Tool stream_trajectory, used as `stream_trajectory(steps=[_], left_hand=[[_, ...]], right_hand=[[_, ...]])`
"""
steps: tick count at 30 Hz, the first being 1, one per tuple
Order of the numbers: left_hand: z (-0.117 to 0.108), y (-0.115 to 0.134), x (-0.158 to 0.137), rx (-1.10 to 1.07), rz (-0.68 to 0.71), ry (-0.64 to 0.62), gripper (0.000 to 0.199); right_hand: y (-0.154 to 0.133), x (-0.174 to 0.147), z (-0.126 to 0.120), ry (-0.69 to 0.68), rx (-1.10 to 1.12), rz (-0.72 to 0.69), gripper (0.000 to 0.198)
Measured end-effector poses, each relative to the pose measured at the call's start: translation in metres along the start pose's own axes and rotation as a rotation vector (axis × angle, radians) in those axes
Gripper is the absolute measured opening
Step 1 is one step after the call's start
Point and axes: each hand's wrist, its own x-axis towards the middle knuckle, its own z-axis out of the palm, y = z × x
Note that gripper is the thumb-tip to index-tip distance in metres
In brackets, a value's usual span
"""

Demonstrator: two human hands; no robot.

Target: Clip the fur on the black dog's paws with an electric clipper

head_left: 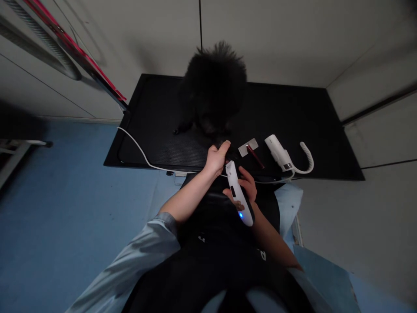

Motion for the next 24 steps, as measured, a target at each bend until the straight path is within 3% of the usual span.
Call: stream_trajectory(steps=[2, 6, 11, 21, 24], left_hand=[[0.000, 0.000, 0.000, 0.011, -0.013, 0.003, 0.031], [-0.003, 0.002, 0.000, 0.026, -0.026, -0.013, 0.032], [-0.004, 0.000, 0.002, 0.016, -0.076, -0.048, 0.032], [-0.002, 0.002, 0.000, 0.025, -0.115, -0.023, 0.029], [-0.002, 0.003, 0.001, -0.005, -0.133, -0.032, 0.026]], right_hand=[[0.000, 0.002, -0.002, -0.043, -0.005, -0.002, 0.051], [-0.002, 0.004, -0.012, -0.272, 0.029, -0.005, 0.043], [0.003, -0.003, -0.022, -0.160, -0.080, -0.077, 0.045], [0.008, 0.007, -0.026, -0.343, -0.186, -0.244, 0.037], [0.007, 0.012, -0.033, -0.371, -0.157, -0.232, 0.033]])
